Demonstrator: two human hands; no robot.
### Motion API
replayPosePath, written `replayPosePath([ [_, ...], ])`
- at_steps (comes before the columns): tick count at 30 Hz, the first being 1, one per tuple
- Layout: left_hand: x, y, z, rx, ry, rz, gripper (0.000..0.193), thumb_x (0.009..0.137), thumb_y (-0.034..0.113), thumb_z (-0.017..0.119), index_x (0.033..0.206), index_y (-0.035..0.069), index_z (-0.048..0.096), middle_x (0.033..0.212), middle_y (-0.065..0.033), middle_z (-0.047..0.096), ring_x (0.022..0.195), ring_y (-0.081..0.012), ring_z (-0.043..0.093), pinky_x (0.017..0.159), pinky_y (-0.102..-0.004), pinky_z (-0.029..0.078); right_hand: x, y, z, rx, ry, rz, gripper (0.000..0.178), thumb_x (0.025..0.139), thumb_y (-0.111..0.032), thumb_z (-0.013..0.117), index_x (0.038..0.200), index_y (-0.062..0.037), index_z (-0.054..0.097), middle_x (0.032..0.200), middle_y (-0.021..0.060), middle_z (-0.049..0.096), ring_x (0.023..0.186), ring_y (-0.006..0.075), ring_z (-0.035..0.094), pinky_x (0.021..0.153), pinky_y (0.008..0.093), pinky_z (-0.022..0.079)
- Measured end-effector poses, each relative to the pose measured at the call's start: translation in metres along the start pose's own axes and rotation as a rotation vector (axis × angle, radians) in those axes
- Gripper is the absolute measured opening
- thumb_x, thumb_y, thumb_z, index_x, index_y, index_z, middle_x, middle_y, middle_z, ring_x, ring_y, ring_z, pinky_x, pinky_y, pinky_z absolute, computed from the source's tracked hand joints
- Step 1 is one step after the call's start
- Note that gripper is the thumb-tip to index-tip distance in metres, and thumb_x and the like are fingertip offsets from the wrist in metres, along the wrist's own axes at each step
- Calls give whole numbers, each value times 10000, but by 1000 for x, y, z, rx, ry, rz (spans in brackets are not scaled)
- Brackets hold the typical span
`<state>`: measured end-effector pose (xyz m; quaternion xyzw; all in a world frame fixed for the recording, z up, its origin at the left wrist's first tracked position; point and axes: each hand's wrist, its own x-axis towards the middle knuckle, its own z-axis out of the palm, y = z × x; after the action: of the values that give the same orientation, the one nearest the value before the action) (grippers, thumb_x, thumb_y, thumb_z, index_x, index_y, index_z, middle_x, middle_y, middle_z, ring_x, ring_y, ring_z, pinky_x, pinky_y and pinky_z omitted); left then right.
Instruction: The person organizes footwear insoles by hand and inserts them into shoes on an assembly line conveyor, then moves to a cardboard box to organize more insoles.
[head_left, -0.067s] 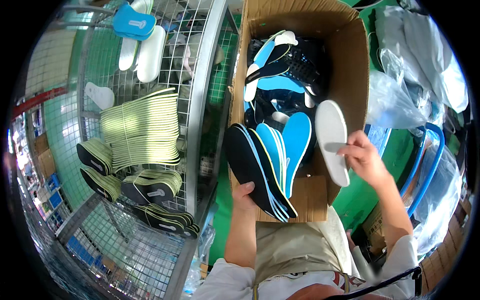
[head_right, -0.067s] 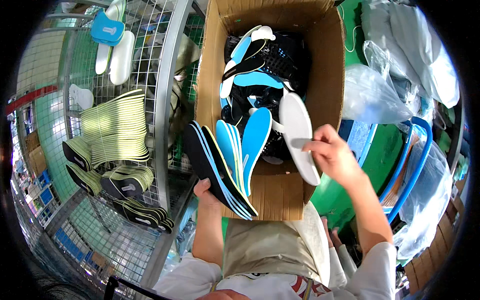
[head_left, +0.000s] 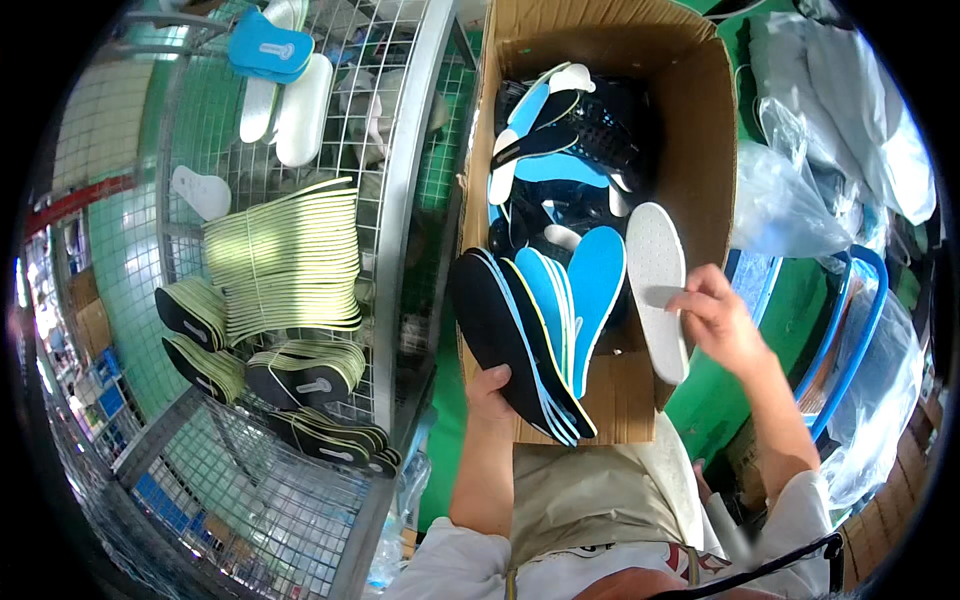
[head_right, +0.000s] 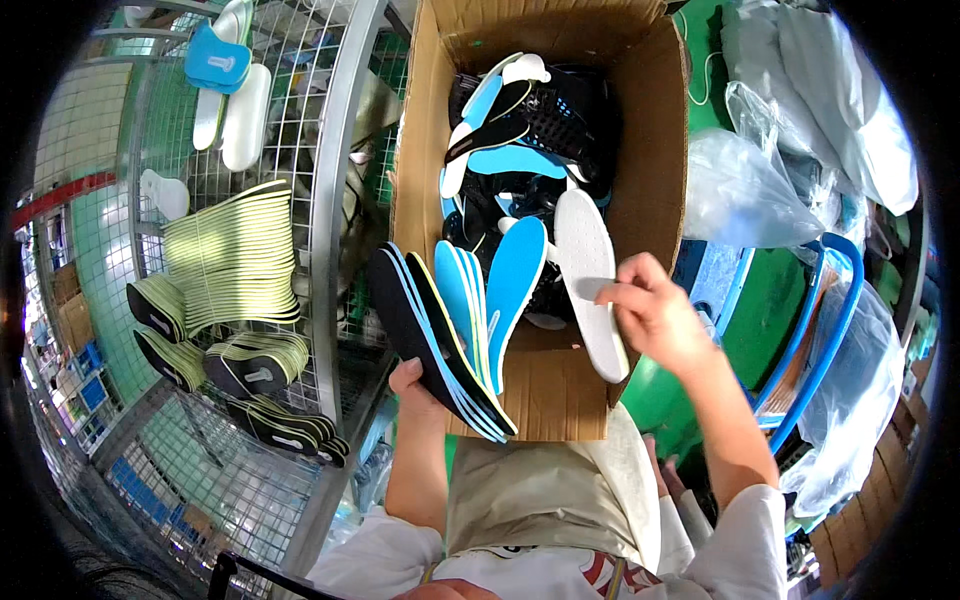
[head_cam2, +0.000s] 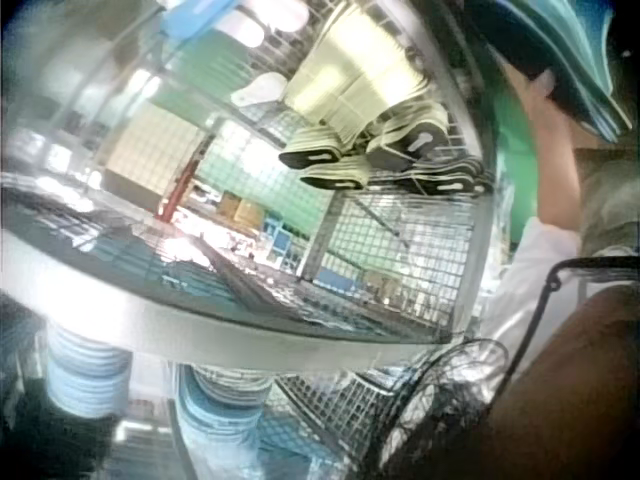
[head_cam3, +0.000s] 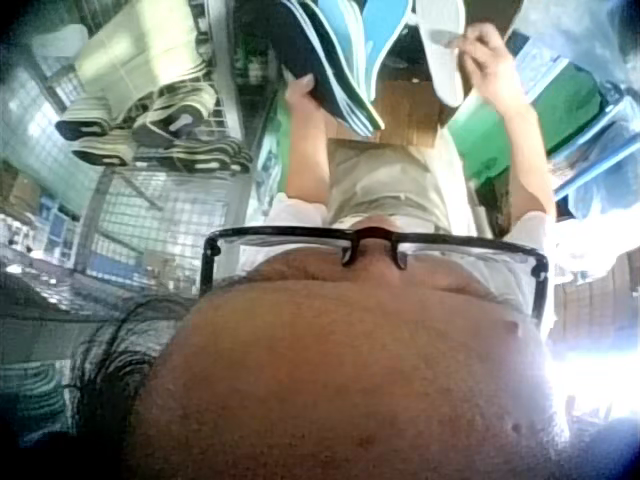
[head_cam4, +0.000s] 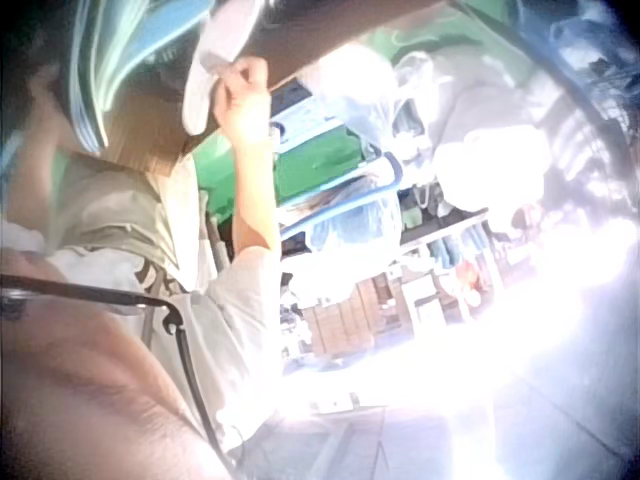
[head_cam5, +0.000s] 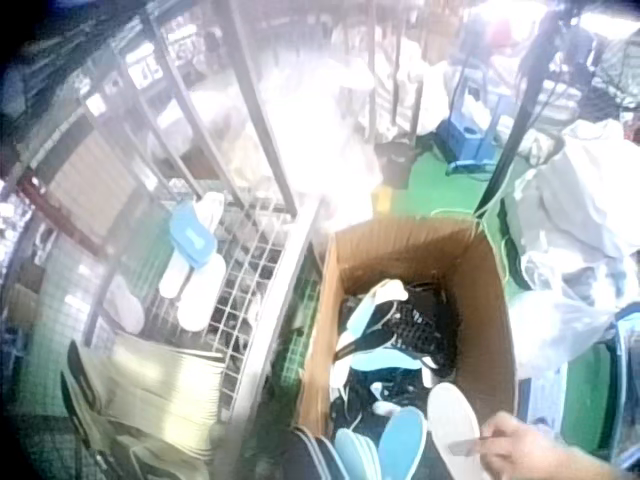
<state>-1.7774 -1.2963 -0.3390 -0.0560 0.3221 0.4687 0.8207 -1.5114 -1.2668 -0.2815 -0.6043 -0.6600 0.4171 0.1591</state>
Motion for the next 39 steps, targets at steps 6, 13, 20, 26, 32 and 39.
replayPosePath([
  [6, -5, -16, 4, -153, -90, 18, 607, 642, 258, 557, 1160, 0, 374, 992, -141, 523, 898, -291, 539, 761, -411, 462, 4, -27, 49, 281, 135, -166, 297, 683, 89, 462, 944, -50, 485, 1078, 143, 395, 944, 249, 484, 797, 312, 400],
  [13, -2, -37, -4, -287, -318, 0, 609, 641, 298, 553, 1126, -32, 394, 960, -148, 534, 831, -242, 560, 752, -350, 476, -6, -60, 109, 1859, 242, 472, 539, 808, -54, 506, 1264, -145, 234, 1103, 95, 458, 1011, 174, 473, 844, 316, 408],
  [20, -24, -10, -4, -205, -185, 78, 667, 570, 190, 593, 1155, -31, 361, 934, -180, 544, 841, -296, 564, 741, -385, 485, -21, -20, 85, 1428, 441, 538, 99, 802, -56, 527, 882, -59, 468, 764, 21, 566, 665, 66, 546, 535, 178, 453],
  [26, -32, 3, -5, 159, -112, -64, 703, 569, -5, 598, 1215, 1, 320, 1155, -149, 449, 1057, -277, 457, 888, -389, 376, -15, -55, 76, 1192, 457, 381, 238, 814, -45, 509, 1036, -9, 430, 844, 30, 552, 760, 66, 515, 707, 193, 413],
  [32, -35, -5, 3, 314, -56, -24, 750, 582, 160, 594, 1225, -40, 262, 1122, -186, 463, 991, -306, 501, 843, -414, 418, -11, -65, 95, 1154, 306, 363, 302, 800, -66, 544, 1070, 0, 425, 894, 37, 559, 814, 75, 516, 731, 208, 417],
  [39, -43, -9, -8, 47, -32, 143, 436, 636, 237, 531, 966, -46, 505, 870, -166, 559, 803, -287, 564, 725, -374, 480, -33, -56, 118, 1085, 230, 387, 269, 820, -61, 510, 1069, 5, 431, 876, 34, 549, 785, 58, 501, 689, 193, 413],
])
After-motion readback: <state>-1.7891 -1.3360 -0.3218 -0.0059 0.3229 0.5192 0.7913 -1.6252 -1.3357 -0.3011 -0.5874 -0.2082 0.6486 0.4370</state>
